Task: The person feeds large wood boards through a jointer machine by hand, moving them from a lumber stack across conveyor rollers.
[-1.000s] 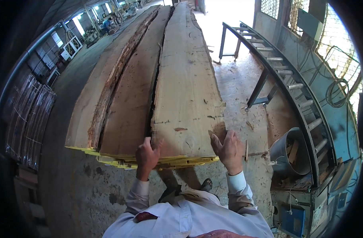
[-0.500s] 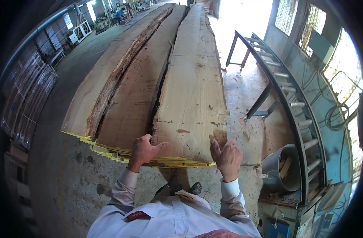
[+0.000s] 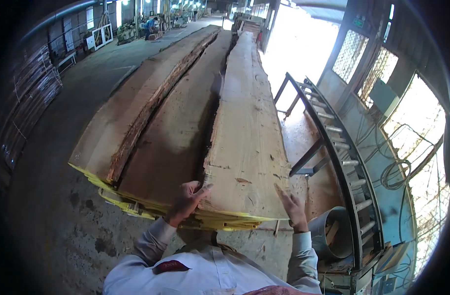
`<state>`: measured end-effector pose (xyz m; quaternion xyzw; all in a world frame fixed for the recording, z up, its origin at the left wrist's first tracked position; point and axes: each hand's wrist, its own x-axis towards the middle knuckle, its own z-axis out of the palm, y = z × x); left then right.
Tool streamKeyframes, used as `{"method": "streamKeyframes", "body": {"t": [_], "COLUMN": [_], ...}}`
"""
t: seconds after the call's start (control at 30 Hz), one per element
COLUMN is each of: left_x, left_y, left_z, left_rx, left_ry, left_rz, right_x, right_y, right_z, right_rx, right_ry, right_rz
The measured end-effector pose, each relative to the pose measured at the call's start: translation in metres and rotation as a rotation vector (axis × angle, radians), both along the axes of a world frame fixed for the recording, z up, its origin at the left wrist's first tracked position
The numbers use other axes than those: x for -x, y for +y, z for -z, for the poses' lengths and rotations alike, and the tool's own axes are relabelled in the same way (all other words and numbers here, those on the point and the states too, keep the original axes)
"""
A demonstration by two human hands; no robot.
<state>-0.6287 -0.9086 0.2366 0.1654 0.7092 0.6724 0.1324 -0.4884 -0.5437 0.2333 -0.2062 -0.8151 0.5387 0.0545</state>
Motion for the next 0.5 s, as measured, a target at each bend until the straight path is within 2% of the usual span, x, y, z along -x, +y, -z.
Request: {"method": "streamKeyframes", "body": {"t": [0.03, 0.07, 0.1, 0.13, 0.17, 0.2, 0.23, 0.3, 0.43, 0.47, 0.5], "left_x": [0.001, 0.0, -0.001, -0.003, 0.0, 0.005, 0.007, 0.001, 0.006, 0.004, 0.005], "left_y": [0.006, 0.012, 0.018, 0.02, 0.018, 0.018, 0.018, 0.011, 0.008, 0.004, 0.0], "left_z": [-0.003, -0.009, -0.015, -0.016, -0.006, 0.01, 0.019, 0.024, 0.046, 0.034, 0.02], "left_rx": [-0.147, -0.159, -0.287, -0.415, -0.426, -0.474, -0.524, -0.472, -0.366, -0.363, -0.345], "left_ry": [0.054, 0.062, 0.073, 0.077, 0.07, -0.064, -0.196, -0.171, -0.091, -0.088, -0.192], "left_rz": [-0.044, -0.043, -0.063, -0.084, -0.081, -0.049, -0.019, -0.013, -0.019, -0.016, 0.045], "right_x": [0.002, 0.0, 0.003, 0.007, 0.008, 0.007, 0.007, 0.007, 0.011, 0.011, 0.011], "right_y": [-0.002, -0.004, 0.015, 0.014, 0.012, 0.009, 0.008, 0.002, -0.01, -0.016, -0.019], "right_z": [-0.009, -0.012, 0.009, 0.004, 0.001, -0.001, 0.002, 0.02, 0.022, 0.011, 0.003], "right_rx": [0.509, 1.021, 0.983, 0.969, 1.079, 1.19, 1.177, 1.115, 1.018, 1.061, 1.102], "right_ry": [0.122, 0.237, 0.239, 0.242, 0.258, 0.272, 0.268, 0.307, 0.352, 0.319, 0.287], "right_rz": [0.064, 0.123, 0.07, 0.073, 0.04, 0.008, 0.009, 0.07, 0.102, 0.087, 0.071]}}
